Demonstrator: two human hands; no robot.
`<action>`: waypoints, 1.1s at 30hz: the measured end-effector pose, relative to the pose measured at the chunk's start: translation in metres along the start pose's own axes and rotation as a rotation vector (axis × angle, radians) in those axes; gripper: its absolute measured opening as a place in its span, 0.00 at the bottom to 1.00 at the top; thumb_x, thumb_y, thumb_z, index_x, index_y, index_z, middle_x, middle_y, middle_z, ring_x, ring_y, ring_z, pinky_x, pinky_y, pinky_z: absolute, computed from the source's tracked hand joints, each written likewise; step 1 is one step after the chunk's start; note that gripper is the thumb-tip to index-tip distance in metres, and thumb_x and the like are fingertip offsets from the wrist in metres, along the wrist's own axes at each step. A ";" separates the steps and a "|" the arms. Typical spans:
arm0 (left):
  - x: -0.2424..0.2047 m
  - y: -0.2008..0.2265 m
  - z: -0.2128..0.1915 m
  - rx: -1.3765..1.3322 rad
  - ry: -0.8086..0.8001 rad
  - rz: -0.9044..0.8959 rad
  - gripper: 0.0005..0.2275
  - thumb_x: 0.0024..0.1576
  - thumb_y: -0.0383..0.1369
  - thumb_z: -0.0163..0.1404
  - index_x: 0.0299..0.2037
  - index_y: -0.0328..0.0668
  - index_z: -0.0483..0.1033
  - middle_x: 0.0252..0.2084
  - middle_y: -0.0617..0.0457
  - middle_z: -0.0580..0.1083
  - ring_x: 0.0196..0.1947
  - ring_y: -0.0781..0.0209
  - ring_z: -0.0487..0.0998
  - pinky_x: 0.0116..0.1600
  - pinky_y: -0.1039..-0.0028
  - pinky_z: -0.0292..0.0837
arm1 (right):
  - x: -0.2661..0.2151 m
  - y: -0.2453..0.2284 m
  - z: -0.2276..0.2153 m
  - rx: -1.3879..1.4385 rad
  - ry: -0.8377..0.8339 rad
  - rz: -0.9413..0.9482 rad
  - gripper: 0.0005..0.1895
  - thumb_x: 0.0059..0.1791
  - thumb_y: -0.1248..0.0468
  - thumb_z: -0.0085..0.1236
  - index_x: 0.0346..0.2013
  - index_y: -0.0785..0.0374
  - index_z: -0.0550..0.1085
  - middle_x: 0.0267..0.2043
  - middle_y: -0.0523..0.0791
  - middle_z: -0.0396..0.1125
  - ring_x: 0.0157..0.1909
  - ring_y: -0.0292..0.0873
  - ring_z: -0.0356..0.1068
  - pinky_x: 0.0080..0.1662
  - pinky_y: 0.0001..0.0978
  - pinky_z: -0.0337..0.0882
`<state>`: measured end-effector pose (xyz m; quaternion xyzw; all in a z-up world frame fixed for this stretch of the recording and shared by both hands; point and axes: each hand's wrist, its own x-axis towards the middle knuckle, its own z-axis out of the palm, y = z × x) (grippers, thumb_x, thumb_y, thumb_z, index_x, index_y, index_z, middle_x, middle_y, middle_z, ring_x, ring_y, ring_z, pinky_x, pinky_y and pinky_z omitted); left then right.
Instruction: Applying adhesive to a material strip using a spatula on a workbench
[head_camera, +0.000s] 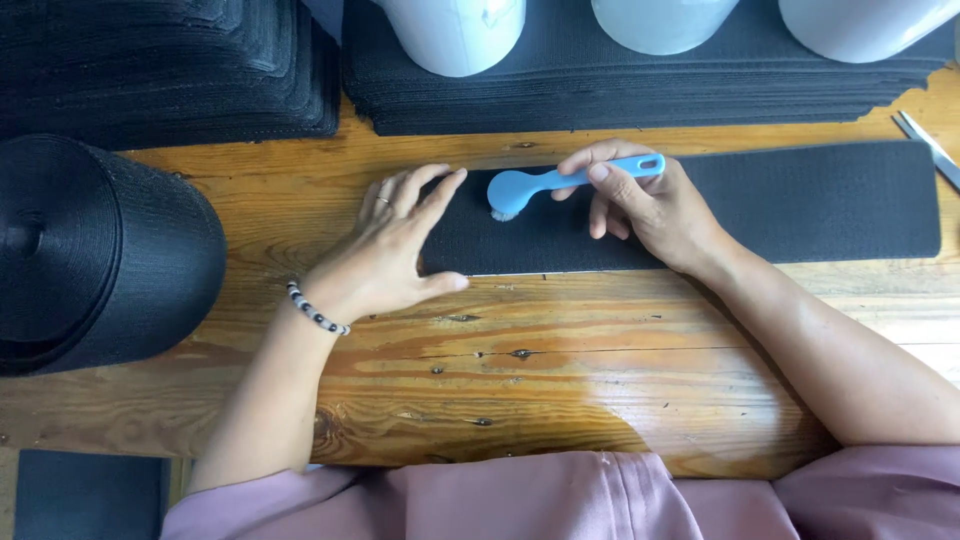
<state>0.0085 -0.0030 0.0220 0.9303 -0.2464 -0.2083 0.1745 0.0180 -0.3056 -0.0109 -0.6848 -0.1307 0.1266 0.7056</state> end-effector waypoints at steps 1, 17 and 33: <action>0.001 0.006 0.000 0.002 0.003 -0.001 0.50 0.48 0.51 0.65 0.77 0.47 0.46 0.72 0.38 0.52 0.72 0.33 0.51 0.70 0.31 0.40 | 0.000 0.000 0.000 -0.001 -0.002 -0.003 0.15 0.59 0.63 0.43 0.52 0.70 0.72 0.42 0.57 0.74 0.23 0.38 0.70 0.23 0.22 0.64; 0.028 -0.006 0.033 -0.095 0.260 0.157 0.52 0.41 0.59 0.67 0.73 0.45 0.56 0.61 0.43 0.55 0.66 0.36 0.55 0.73 0.46 0.42 | -0.007 -0.004 0.006 0.037 -0.098 -0.016 0.14 0.56 0.60 0.48 0.42 0.68 0.77 0.31 0.55 0.76 0.19 0.39 0.69 0.23 0.22 0.60; 0.025 -0.006 0.029 -0.103 0.273 0.212 0.49 0.43 0.58 0.66 0.72 0.44 0.57 0.59 0.42 0.56 0.63 0.35 0.56 0.71 0.48 0.46 | -0.015 -0.016 0.008 -0.032 -0.023 -0.013 0.13 0.57 0.64 0.45 0.45 0.69 0.76 0.32 0.56 0.76 0.17 0.38 0.68 0.23 0.23 0.60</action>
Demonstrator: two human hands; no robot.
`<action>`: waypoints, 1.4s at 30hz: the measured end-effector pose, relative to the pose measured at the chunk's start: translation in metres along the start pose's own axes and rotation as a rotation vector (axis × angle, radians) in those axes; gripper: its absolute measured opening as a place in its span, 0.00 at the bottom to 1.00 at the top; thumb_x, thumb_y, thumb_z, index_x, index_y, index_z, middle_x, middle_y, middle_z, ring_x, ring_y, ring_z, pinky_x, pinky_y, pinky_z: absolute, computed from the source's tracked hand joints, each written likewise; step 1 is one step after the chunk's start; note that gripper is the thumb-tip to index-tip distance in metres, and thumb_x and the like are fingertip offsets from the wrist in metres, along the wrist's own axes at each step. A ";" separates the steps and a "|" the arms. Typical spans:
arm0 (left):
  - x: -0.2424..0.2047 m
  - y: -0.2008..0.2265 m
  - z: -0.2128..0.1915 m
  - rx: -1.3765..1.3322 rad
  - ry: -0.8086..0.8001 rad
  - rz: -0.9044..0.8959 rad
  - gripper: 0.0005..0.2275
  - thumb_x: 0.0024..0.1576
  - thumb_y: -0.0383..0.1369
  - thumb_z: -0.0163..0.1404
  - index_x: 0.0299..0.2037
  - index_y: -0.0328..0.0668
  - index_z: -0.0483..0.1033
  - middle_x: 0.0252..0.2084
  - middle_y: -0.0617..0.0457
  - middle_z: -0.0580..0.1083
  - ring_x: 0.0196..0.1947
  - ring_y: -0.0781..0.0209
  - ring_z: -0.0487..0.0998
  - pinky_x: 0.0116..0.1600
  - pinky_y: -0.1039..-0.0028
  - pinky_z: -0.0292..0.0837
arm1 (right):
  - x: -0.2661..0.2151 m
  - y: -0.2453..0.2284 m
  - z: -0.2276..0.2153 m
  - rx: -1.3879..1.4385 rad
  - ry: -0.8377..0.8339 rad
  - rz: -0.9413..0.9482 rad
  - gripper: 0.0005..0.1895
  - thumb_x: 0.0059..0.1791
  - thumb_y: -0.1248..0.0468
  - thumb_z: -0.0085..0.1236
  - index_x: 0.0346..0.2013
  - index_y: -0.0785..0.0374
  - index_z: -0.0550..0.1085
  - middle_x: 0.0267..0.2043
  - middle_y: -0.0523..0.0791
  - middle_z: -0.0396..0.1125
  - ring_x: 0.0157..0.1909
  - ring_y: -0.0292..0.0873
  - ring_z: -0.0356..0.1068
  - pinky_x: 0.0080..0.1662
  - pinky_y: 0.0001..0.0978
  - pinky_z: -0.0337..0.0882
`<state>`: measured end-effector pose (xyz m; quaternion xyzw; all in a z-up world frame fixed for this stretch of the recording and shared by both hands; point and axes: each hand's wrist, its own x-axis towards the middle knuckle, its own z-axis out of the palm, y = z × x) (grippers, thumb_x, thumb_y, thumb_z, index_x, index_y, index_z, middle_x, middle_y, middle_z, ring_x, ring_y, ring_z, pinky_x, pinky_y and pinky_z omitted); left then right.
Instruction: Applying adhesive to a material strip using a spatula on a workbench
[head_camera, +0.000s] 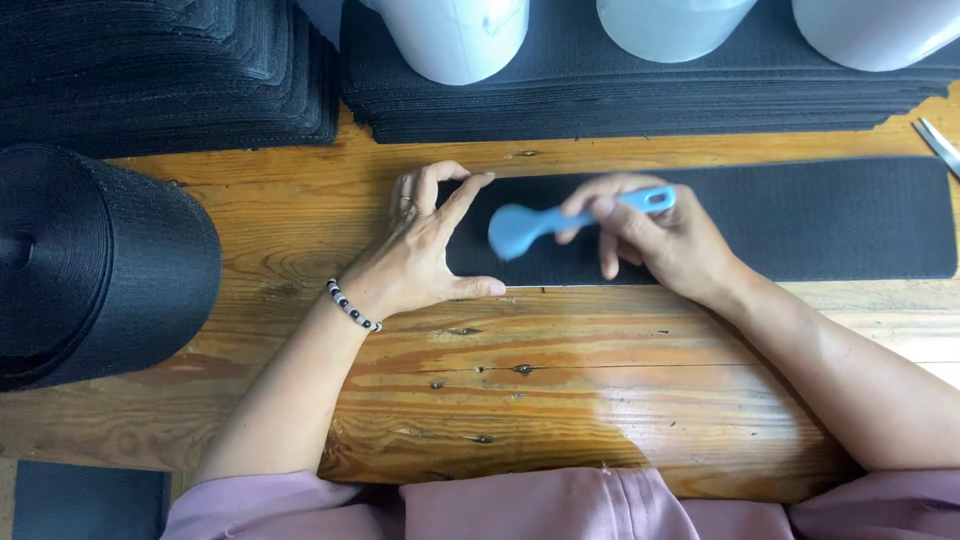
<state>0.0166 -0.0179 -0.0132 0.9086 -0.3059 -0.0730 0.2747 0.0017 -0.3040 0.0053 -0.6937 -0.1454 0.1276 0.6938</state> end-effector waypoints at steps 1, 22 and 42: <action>0.000 0.000 0.001 -0.002 -0.001 -0.002 0.49 0.43 0.58 0.66 0.72 0.44 0.57 0.59 0.42 0.56 0.63 0.35 0.56 0.71 0.48 0.46 | 0.002 0.004 -0.004 0.001 -0.001 0.003 0.13 0.57 0.64 0.45 0.45 0.69 0.76 0.32 0.56 0.76 0.17 0.38 0.68 0.23 0.23 0.60; -0.008 0.005 -0.002 -0.019 -0.092 -0.059 0.50 0.44 0.53 0.69 0.73 0.41 0.54 0.60 0.40 0.54 0.66 0.31 0.52 0.73 0.39 0.42 | -0.008 0.006 0.000 0.034 0.079 0.076 0.15 0.58 0.62 0.42 0.49 0.69 0.74 0.35 0.56 0.76 0.15 0.35 0.63 0.22 0.22 0.56; -0.012 0.009 -0.007 -0.001 -0.099 -0.056 0.50 0.40 0.48 0.70 0.71 0.42 0.54 0.59 0.39 0.55 0.66 0.29 0.55 0.74 0.40 0.42 | -0.017 -0.016 0.019 0.000 -0.075 0.100 0.18 0.54 0.59 0.45 0.41 0.68 0.79 0.10 0.48 0.66 0.10 0.36 0.54 0.20 0.23 0.54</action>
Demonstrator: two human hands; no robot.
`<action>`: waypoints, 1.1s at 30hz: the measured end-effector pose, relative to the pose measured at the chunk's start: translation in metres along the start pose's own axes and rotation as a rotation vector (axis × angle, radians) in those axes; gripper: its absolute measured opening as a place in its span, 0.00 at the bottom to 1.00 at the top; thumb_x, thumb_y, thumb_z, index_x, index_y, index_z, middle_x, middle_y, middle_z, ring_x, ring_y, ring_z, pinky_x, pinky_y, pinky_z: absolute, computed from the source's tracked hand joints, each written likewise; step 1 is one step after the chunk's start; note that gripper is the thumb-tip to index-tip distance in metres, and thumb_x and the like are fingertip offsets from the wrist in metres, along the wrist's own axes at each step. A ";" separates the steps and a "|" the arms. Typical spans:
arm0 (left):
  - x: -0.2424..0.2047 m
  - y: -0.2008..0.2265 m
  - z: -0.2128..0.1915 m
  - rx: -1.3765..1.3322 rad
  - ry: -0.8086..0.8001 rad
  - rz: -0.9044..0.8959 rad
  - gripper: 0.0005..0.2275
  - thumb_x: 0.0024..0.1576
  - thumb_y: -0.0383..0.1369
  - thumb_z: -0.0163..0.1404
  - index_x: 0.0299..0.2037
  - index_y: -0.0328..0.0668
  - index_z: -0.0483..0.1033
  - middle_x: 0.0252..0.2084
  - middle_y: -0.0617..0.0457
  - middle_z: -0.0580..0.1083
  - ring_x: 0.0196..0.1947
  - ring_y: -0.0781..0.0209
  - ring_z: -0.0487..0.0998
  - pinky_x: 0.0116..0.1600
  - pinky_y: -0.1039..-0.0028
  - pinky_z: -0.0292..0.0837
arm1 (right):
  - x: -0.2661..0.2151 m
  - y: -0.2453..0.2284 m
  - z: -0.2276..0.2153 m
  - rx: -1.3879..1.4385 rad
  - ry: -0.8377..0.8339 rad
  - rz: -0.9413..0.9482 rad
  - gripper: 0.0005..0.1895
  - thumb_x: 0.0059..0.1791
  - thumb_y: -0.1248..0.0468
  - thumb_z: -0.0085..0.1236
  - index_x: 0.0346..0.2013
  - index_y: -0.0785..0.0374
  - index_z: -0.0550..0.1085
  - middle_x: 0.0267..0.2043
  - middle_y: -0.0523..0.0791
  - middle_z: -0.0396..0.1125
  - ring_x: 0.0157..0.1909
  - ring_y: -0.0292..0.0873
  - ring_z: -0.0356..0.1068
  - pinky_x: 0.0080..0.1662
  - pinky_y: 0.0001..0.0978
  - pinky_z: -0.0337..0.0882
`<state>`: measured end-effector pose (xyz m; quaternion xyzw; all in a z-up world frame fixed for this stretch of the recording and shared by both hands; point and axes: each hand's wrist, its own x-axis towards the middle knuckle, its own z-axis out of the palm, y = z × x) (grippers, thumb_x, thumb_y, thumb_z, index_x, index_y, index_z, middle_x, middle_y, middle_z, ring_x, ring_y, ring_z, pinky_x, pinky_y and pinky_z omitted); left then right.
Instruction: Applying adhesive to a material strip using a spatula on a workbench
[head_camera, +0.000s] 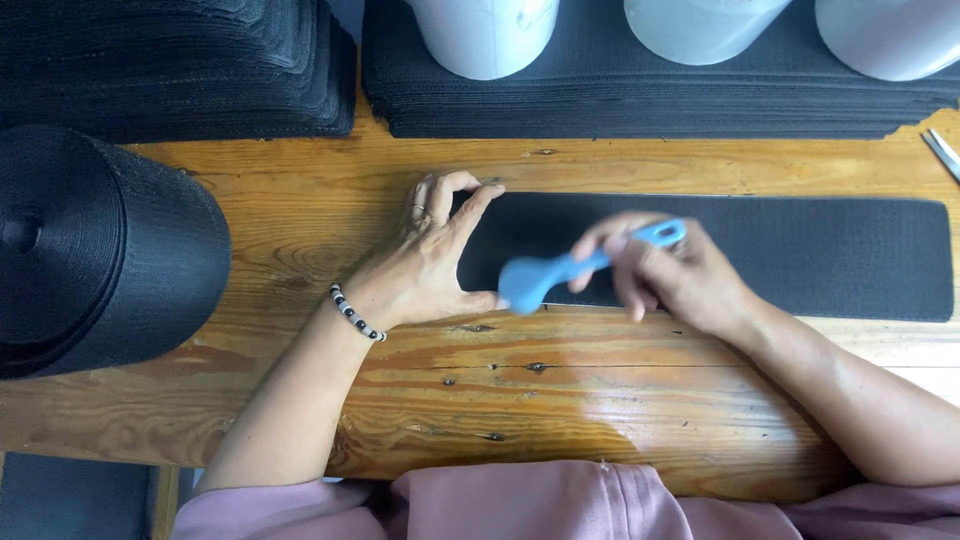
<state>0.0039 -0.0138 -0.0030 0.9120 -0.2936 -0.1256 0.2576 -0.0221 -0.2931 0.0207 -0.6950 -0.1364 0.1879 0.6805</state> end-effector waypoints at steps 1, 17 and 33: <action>0.000 0.000 0.000 -0.003 0.001 -0.002 0.50 0.40 0.48 0.70 0.71 0.42 0.54 0.59 0.39 0.55 0.66 0.29 0.55 0.74 0.40 0.42 | -0.001 0.001 0.001 -0.002 -0.002 0.003 0.18 0.54 0.59 0.45 0.41 0.68 0.79 0.10 0.48 0.66 0.10 0.36 0.54 0.20 0.23 0.54; 0.002 0.005 -0.009 0.003 -0.063 -0.044 0.48 0.44 0.50 0.68 0.72 0.42 0.53 0.60 0.39 0.56 0.67 0.29 0.54 0.73 0.39 0.42 | 0.015 0.020 -0.018 0.098 0.070 0.007 0.18 0.57 0.59 0.43 0.52 0.69 0.73 0.35 0.58 0.76 0.13 0.35 0.63 0.18 0.21 0.60; 0.004 0.004 -0.010 0.032 -0.058 -0.034 0.51 0.42 0.49 0.68 0.74 0.43 0.50 0.61 0.38 0.55 0.66 0.29 0.54 0.74 0.40 0.39 | 0.020 -0.004 -0.009 0.027 0.028 0.013 0.19 0.57 0.58 0.43 0.47 0.70 0.77 0.12 0.49 0.68 0.08 0.37 0.57 0.17 0.22 0.55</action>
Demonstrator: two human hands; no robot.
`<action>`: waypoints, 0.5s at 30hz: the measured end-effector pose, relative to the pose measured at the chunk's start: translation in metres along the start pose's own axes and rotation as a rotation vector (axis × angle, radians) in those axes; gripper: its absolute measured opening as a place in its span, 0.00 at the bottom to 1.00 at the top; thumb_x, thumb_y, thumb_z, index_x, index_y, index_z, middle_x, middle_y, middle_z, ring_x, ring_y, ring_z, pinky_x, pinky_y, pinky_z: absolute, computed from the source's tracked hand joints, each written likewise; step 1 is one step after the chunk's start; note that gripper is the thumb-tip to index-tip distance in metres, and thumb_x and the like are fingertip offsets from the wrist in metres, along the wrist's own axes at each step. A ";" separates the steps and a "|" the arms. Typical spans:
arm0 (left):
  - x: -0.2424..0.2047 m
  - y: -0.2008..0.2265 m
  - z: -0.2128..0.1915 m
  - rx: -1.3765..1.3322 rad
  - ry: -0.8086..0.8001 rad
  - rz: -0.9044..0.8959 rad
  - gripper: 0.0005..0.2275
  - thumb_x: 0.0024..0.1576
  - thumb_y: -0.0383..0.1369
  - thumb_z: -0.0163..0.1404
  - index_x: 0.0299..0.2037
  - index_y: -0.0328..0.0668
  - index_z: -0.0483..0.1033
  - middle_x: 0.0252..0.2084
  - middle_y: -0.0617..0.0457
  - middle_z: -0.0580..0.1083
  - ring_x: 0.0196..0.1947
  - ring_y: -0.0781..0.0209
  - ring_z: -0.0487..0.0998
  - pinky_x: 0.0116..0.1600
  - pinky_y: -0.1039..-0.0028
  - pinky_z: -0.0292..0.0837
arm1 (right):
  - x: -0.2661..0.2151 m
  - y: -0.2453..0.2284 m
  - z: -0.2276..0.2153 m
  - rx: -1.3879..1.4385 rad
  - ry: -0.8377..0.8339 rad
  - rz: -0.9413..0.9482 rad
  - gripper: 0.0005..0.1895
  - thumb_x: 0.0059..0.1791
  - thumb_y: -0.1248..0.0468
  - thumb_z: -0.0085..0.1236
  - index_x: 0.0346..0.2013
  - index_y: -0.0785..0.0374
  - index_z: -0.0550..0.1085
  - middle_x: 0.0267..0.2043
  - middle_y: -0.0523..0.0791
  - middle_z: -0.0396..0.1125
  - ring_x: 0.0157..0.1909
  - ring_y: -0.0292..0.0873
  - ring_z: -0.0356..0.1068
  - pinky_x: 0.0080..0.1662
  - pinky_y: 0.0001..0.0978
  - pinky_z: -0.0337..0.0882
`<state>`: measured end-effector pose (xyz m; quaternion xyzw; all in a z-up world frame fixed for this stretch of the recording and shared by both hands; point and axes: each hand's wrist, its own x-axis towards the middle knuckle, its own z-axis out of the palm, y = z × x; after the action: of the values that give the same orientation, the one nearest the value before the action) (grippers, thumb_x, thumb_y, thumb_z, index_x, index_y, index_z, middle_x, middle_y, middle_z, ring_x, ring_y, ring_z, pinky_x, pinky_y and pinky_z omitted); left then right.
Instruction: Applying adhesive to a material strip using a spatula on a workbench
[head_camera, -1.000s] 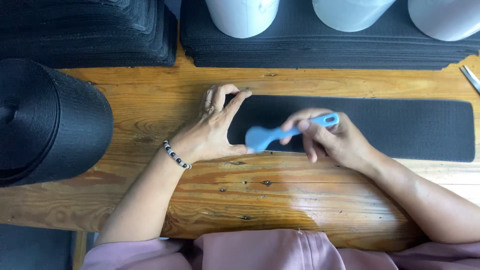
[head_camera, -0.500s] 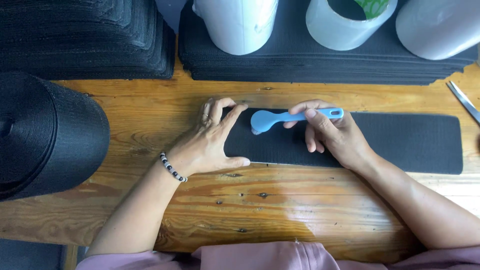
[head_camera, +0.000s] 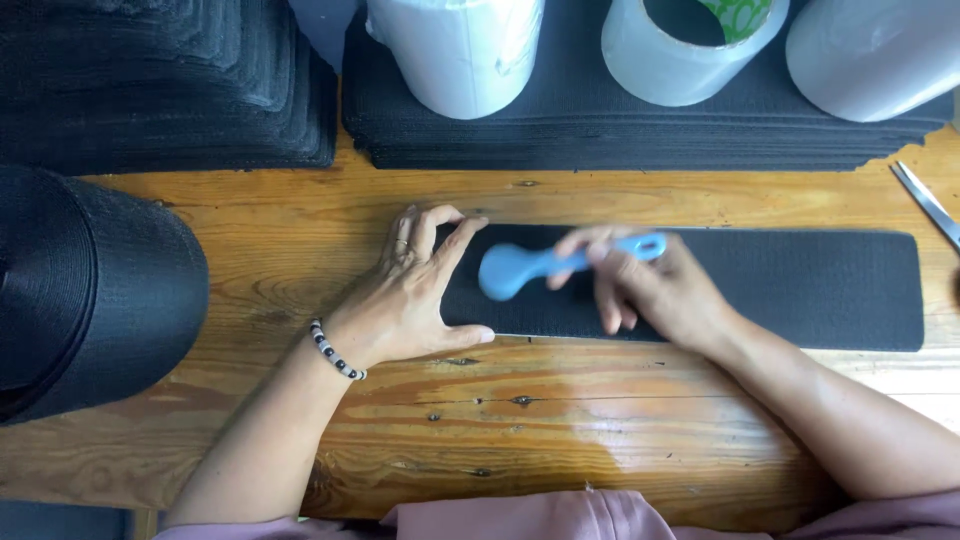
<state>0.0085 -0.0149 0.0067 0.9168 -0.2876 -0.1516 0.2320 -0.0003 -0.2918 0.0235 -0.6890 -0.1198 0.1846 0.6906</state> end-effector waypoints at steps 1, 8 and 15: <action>0.001 -0.001 0.000 0.003 0.002 0.003 0.51 0.42 0.49 0.68 0.74 0.43 0.50 0.61 0.38 0.55 0.66 0.29 0.54 0.74 0.40 0.39 | -0.001 -0.001 0.001 -0.002 0.002 -0.004 0.19 0.57 0.58 0.43 0.47 0.70 0.77 0.12 0.49 0.68 0.08 0.37 0.57 0.17 0.22 0.55; 0.001 -0.003 0.004 -0.009 0.029 0.021 0.51 0.41 0.48 0.69 0.73 0.43 0.52 0.60 0.39 0.56 0.65 0.30 0.55 0.74 0.41 0.39 | 0.007 0.023 -0.015 0.054 0.061 0.016 0.18 0.58 0.61 0.41 0.50 0.71 0.73 0.33 0.57 0.77 0.11 0.36 0.63 0.17 0.22 0.60; 0.000 -0.002 0.002 -0.030 0.026 0.016 0.50 0.42 0.49 0.69 0.72 0.42 0.53 0.60 0.39 0.56 0.65 0.32 0.55 0.74 0.42 0.39 | -0.006 0.022 0.006 0.151 -0.089 0.047 0.14 0.55 0.64 0.44 0.45 0.71 0.76 0.34 0.58 0.79 0.11 0.36 0.67 0.15 0.22 0.63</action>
<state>0.0087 -0.0141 0.0039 0.9128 -0.2896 -0.1418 0.2507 -0.0104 -0.2891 0.0018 -0.6285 -0.1200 0.2398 0.7301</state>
